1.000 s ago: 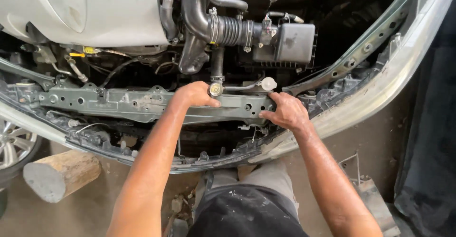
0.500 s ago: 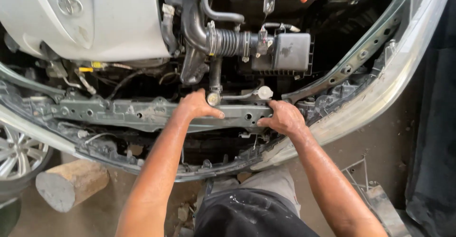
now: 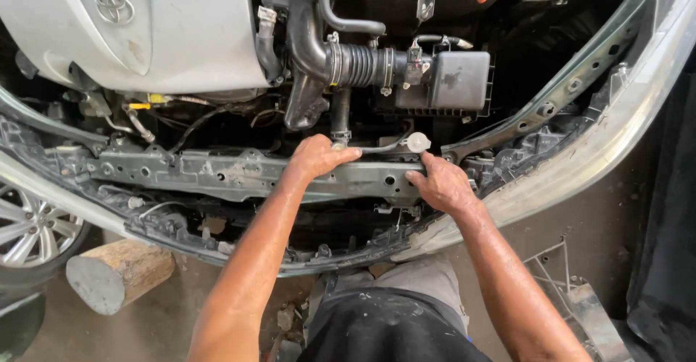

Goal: The person positions and aligns a long metal reinforcement bar across the front of a car's engine bay. They repeatedly adjust the bar's placement to fit it into the vehicle's frame, using their hands to hold and maneuver the part into position.

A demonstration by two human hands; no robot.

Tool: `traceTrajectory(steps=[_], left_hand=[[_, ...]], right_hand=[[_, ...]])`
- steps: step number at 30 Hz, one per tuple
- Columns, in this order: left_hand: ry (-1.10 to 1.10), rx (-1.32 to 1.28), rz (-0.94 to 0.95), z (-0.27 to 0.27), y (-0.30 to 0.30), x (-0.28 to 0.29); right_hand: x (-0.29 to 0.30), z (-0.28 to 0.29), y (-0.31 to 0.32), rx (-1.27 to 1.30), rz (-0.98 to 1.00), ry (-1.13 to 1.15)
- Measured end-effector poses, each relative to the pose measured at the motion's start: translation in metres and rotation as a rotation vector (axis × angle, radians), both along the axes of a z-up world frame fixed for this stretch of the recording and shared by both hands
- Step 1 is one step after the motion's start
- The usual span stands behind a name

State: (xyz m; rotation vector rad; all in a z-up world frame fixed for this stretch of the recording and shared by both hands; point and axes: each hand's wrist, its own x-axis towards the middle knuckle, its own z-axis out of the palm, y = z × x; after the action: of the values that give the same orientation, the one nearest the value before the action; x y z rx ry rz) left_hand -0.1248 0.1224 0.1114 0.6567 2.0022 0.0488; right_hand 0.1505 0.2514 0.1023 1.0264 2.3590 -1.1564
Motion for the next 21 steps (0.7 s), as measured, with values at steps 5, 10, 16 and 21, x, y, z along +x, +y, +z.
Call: traceTrajectory(steps=[5,10,16,21], left_hand=[[-0.017,0.006,-0.014,-0.007,0.004,-0.007],[-0.054,-0.006,-0.008,-0.004,0.004,-0.007],[-0.056,0.028,-0.062,-0.012,0.009,-0.014],[-0.006,-0.01,-0.087,-0.001,0.004,-0.008]], right_hand=[[-0.017,-0.011,0.002,-0.002,-0.074,-0.061],[-0.021,-0.009,-0.004,-0.008,-0.149,-0.119],[-0.03,-0.017,0.002,0.039,-0.262,-0.033],[-0.033,-0.023,-0.004,0.07,-0.245,-0.105]])
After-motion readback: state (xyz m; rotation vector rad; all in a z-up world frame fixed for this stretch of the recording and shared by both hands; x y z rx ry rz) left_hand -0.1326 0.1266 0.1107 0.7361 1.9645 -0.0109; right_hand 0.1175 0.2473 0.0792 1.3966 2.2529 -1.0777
